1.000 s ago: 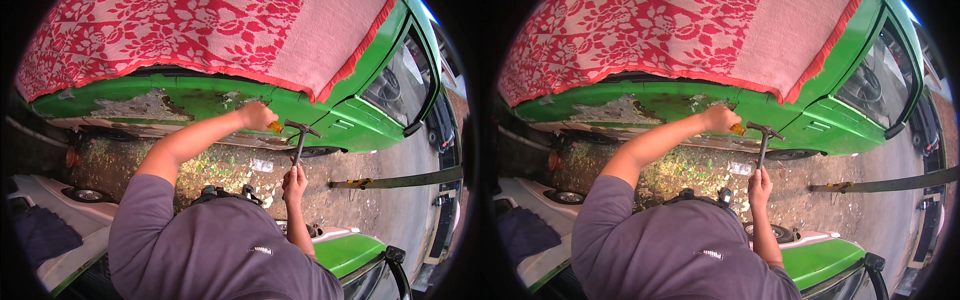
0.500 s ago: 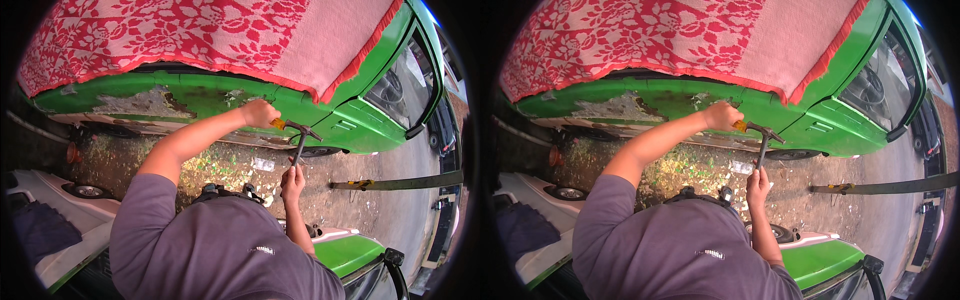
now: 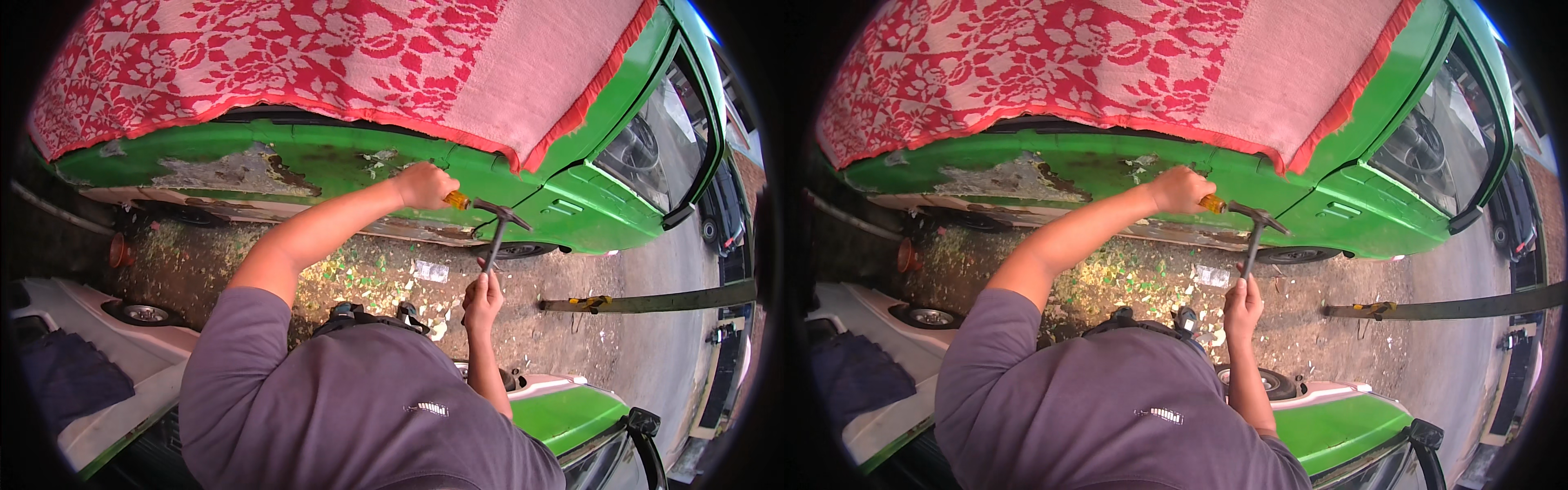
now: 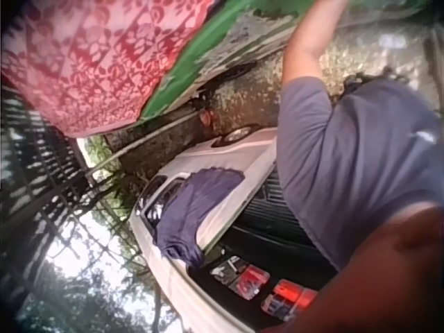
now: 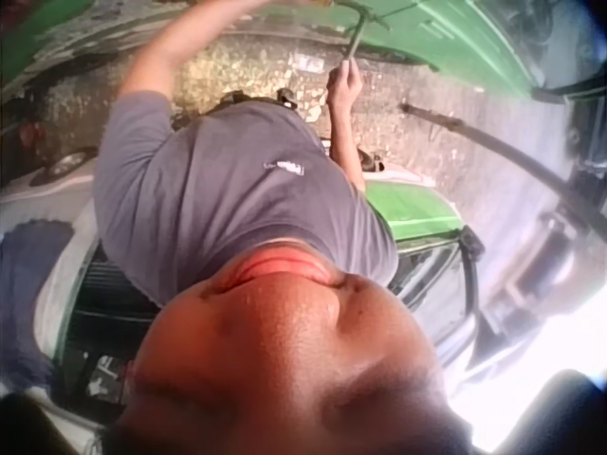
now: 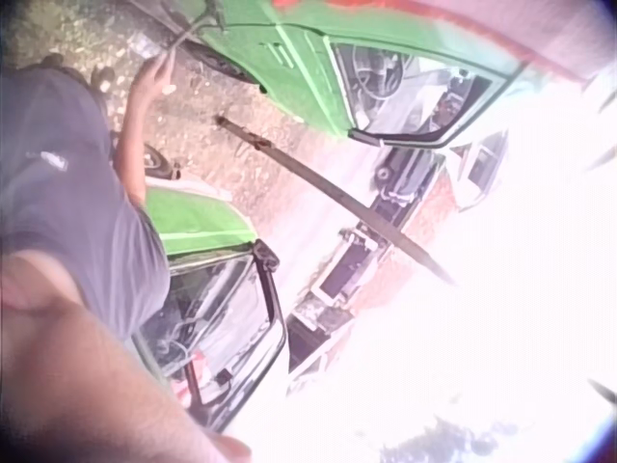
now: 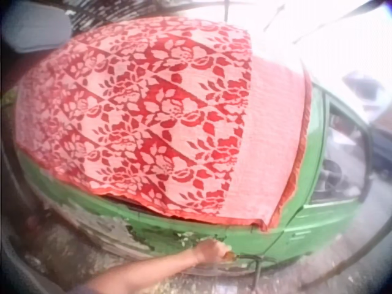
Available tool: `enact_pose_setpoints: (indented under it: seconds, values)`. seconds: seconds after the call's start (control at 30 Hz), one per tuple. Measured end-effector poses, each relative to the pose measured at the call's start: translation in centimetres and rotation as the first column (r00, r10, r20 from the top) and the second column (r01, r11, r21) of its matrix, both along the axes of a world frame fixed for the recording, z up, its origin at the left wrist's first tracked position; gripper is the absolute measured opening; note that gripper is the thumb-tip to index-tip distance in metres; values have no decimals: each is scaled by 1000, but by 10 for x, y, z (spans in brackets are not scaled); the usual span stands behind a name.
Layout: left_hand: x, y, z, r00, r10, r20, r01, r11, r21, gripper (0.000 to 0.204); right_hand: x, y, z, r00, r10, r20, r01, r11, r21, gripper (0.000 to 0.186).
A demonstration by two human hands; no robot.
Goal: The person uses a blowtorch to heat a damaged area on the side of a green car and then uses a hammer to tap the heated metal, likely to smooth or reshape the panel. The work is performed outdoors with a patterned cloth covering the upper portion of the car.
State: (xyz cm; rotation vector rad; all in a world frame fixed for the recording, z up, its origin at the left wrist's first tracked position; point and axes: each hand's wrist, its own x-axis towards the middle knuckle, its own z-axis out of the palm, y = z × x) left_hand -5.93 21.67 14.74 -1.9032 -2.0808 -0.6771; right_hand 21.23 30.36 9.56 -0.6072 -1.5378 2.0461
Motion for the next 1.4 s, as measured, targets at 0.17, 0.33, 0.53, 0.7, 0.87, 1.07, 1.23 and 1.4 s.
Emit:
enact_pose_setpoints:
  seconds: [0.17, 0.33, 0.53, 0.7, 0.87, 1.07, 1.23, 1.4]
  values:
    - [1, -8, -5, 999, 34, 9, -33, 997, -74, 23, 1, 8, 12, 991, -111, -80, 103, 989, -106, 33]
    - [0, -8, 1, 1000, 15, 17, -14, 998, -69, 24, -15, -3, -10, 982, 102, 160, -117, 989, 93, 35]
    - [-3, -9, -3, 999, 26, 23, -26, 999, -30, 25, -2, 8, 11, 999, 51, 20, -50, 998, -46, 37]
    - [-1, -11, -9, 999, 35, 36, -31, 994, -106, 25, -1, 5, 20, 996, -2, -91, -7, 996, -93, 36]
    - [-8, -9, -1, 998, 59, 9, -58, 993, -99, 26, -11, 1, 4, 992, 100, 77, -96, 994, -58, 36]
    - [-7, -16, 2, 998, 49, 32, -45, 992, -121, 25, -8, -3, 10, 998, 55, 7, -55, 998, -27, 34]
    - [0, -23, 1, 996, 75, 55, -67, 987, -144, 25, -9, 17, 17, 999, 24, -26, -25, 998, -50, 33]
    - [-3, -21, 3, 999, -2, 35, 1, 1000, 7, 24, -11, 0, -1, 988, 134, 79, -129, 989, -69, 35]
